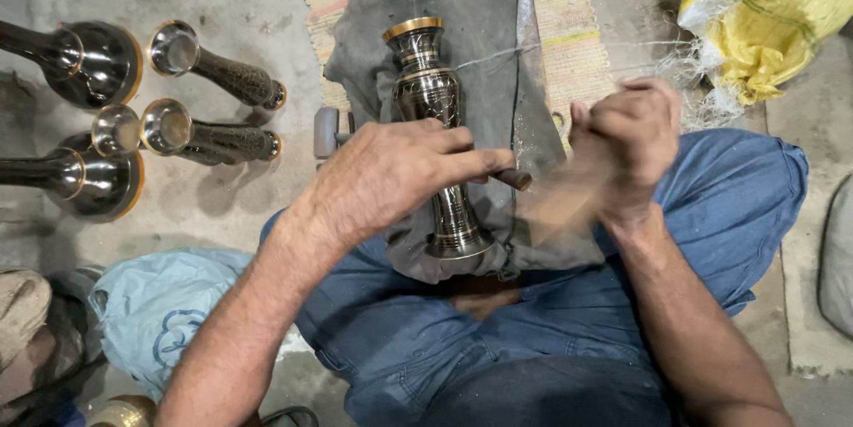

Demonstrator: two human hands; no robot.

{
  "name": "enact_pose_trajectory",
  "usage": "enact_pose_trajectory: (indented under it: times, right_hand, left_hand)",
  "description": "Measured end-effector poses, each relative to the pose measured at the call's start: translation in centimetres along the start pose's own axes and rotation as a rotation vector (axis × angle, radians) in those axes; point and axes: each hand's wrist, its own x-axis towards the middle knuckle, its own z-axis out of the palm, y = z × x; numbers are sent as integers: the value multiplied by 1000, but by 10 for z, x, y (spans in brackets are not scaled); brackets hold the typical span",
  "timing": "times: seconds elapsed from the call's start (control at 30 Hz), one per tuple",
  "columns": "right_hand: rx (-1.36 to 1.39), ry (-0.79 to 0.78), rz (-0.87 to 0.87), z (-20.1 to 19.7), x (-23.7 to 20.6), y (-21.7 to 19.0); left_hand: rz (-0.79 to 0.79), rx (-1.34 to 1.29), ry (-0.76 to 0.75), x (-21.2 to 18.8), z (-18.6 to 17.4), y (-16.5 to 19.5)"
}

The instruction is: The person sits cross-legged on the floor and uses a wooden mallet to strike a metal chisel against a silver-colored metal vessel, creating engraved patterns. Several similar finished vessels are visible nearby.

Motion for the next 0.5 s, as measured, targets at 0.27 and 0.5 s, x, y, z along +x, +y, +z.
enact_pose_trajectory:
  times: [0.27,0.5]
  right_hand:
    - [-120,69,5,1,10,-5]
    - [68,19,371,0,4,-4]
  left_hand:
    - [-55,33,13,-5,10,-1]
    - [-160,-563,348,-5,9,-23]
